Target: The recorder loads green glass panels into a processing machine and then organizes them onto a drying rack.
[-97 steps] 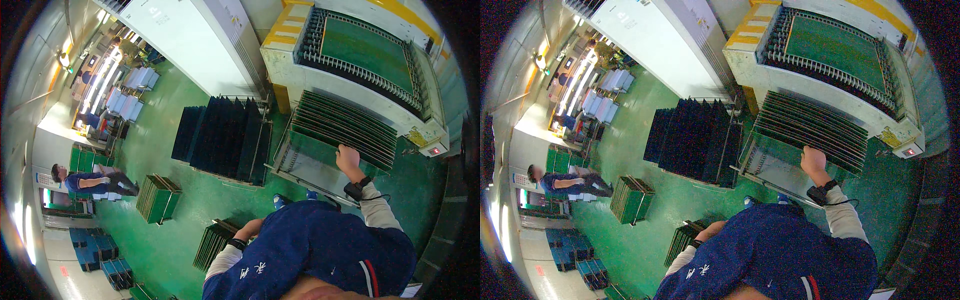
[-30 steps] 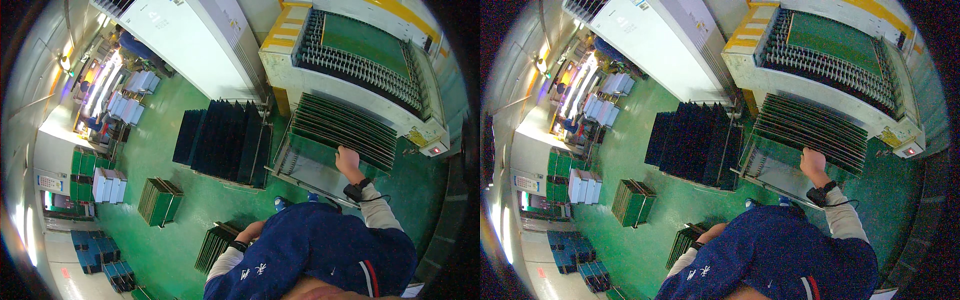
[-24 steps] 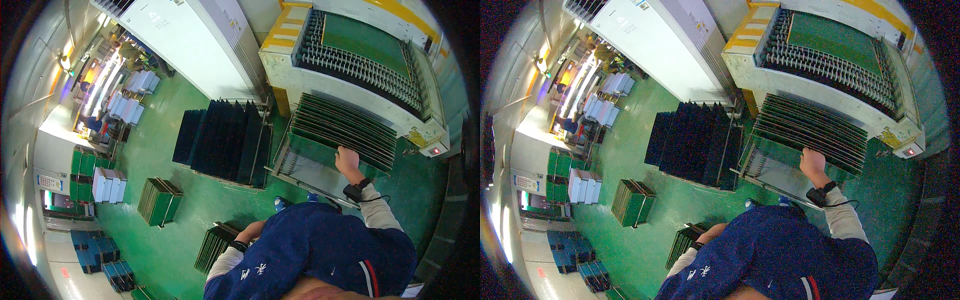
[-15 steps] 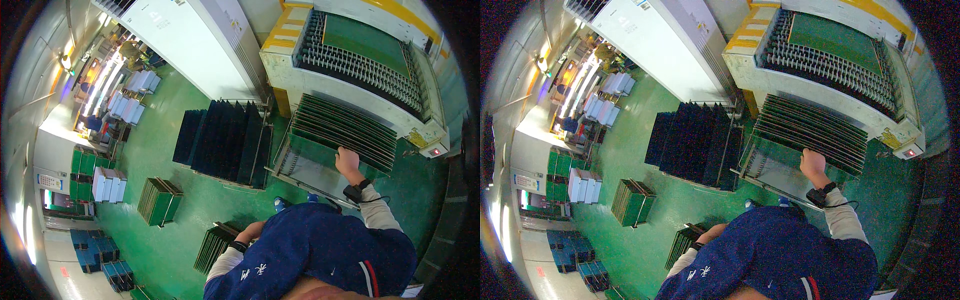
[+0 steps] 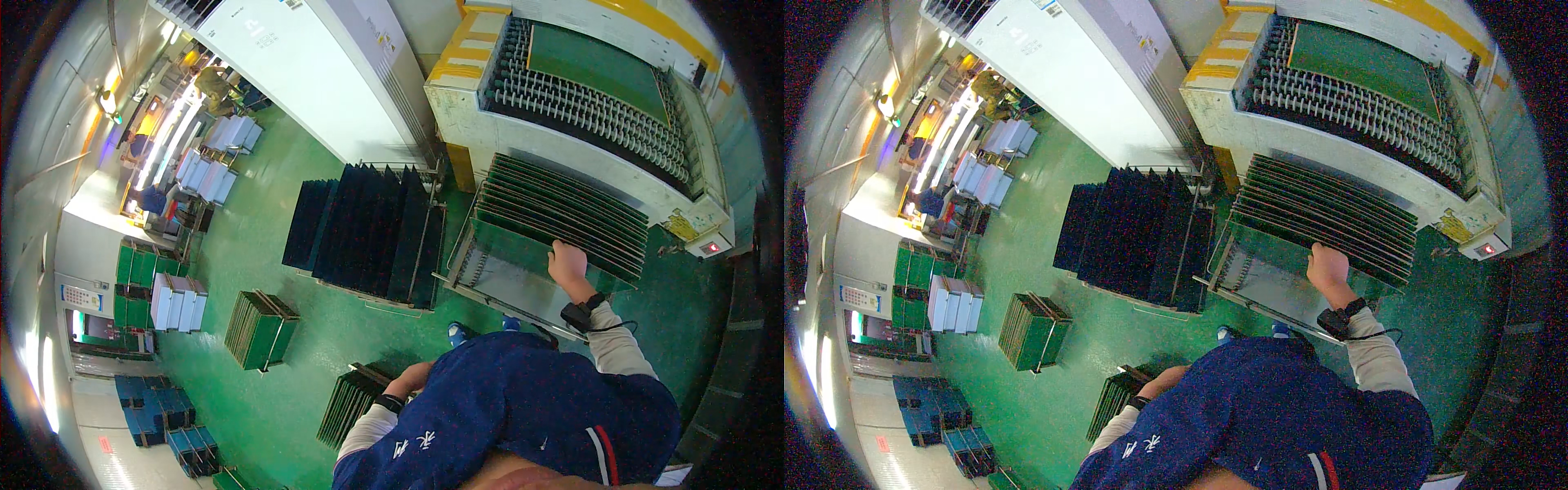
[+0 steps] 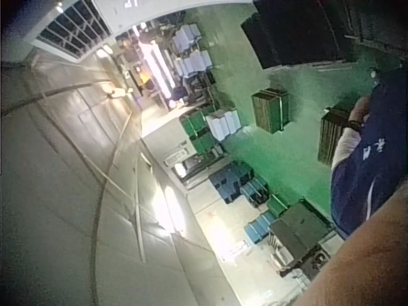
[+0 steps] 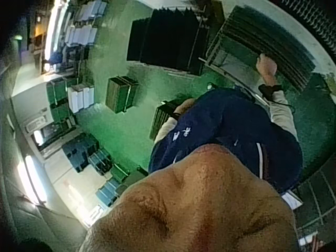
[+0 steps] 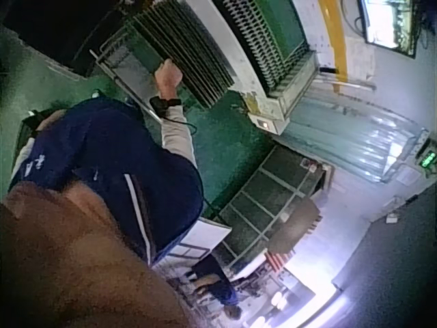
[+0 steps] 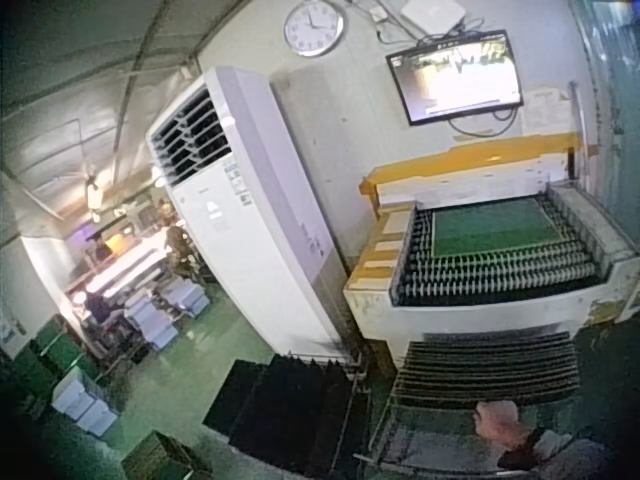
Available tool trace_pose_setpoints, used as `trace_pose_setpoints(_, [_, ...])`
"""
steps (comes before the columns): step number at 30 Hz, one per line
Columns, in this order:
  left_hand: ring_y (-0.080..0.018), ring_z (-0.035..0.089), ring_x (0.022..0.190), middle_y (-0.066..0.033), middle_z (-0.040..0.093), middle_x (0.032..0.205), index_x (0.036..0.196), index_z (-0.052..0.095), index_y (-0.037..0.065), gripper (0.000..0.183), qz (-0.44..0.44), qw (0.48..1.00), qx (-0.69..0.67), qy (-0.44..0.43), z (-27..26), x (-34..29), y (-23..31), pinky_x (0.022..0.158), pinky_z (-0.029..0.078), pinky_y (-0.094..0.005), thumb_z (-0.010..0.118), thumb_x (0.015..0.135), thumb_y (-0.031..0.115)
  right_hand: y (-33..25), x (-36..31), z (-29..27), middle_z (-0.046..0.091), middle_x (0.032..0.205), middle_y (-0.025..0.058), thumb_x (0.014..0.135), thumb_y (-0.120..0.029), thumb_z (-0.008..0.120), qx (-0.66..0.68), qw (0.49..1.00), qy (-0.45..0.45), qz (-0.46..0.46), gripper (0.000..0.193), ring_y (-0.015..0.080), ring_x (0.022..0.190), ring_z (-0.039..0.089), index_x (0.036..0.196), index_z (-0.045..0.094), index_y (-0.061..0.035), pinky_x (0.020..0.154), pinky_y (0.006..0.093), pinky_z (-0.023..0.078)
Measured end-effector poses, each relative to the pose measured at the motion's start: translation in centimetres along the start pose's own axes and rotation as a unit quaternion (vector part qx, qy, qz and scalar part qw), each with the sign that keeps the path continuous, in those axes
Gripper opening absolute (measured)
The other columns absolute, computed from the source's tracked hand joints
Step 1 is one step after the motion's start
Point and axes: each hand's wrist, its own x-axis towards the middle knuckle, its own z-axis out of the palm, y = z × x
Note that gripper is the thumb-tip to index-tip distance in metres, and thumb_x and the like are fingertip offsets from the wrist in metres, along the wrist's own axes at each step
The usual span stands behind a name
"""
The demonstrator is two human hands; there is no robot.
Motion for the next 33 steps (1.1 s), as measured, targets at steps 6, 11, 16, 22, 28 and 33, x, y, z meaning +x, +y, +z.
trace_pose_setpoints(6, [-0.0403,0.057,0.100,-0.0217,0.060,0.109,0.123,0.050,0.011,0.047,0.022,1.000,0.011,-0.006,0.4,0.6,-1.2,0.084,0.046,-0.0445,0.054,0.084,0.037,-0.1,0.1,-0.2,0.061,0.068,0.0146,0.075,-0.022,0.065,-0.005,1.000,0.000,0.002,0.020,0.0339,0.067,0.061,0.079,0.055,-0.0056,0.057,0.0452,0.047])
trace_pose_setpoints(11, [-0.0397,0.058,0.099,-0.0217,0.061,0.108,0.123,0.050,0.011,0.048,-0.012,1.000,0.013,-0.017,0.5,0.6,-1.3,0.083,0.046,-0.0441,0.055,0.082,0.036,-0.1,0.2,-0.3,0.061,0.070,0.0149,0.079,-0.023,0.062,-0.005,1.000,-0.021,0.013,0.019,0.0350,0.068,0.061,0.080,0.056,-0.0050,0.058,0.0464,0.049])
trace_pose_setpoints(16, [-0.0389,0.058,0.099,-0.0214,0.061,0.107,0.122,0.050,0.011,0.048,-0.006,1.000,0.009,-0.013,0.1,0.3,-0.6,0.082,0.046,-0.0430,0.056,0.082,0.037,-0.1,0.1,-0.2,0.060,0.068,0.0149,0.075,-0.021,0.066,0.003,1.000,0.002,0.002,0.020,0.0348,0.066,0.060,0.078,0.054,-0.0055,0.056,0.0458,0.047])
trace_pose_setpoints(22, [-0.0389,0.059,0.098,-0.0214,0.062,0.106,0.121,0.051,0.010,0.048,0.003,1.000,0.008,-0.029,0.1,0.5,-1.1,0.082,0.046,-0.0430,0.055,0.082,0.038,0.0,0.0,-0.1,0.060,0.067,0.0149,0.074,-0.020,0.066,0.008,1.000,0.009,-0.002,0.020,0.0351,0.065,0.060,0.078,0.053,-0.0053,0.055,0.0463,0.046])
trace_pose_setpoints(28, [-0.0395,0.058,0.098,-0.0216,0.062,0.105,0.118,0.052,0.009,0.044,0.040,0.999,0.012,0.008,2.0,1.9,-3.8,0.081,0.046,-0.0438,0.053,0.084,0.038,0.0,0.1,0.0,0.059,0.067,0.0156,0.074,-0.020,0.066,0.009,1.000,0.009,-0.001,0.020,0.0354,0.065,0.060,0.078,0.053,-0.0049,0.055,0.0469,0.046])
trace_pose_setpoints(33, [-0.0401,0.058,0.098,-0.0222,0.062,0.104,0.118,0.052,0.009,0.044,0.025,0.999,0.020,0.007,2.0,1.9,-3.8,0.081,0.046,-0.0446,0.053,0.084,0.037,0.0,0.1,-0.2,0.059,0.067,0.0161,0.074,-0.020,0.065,0.011,1.000,0.003,0.000,0.020,0.0359,0.065,0.059,0.079,0.053,-0.0044,0.056,0.0472,0.045])
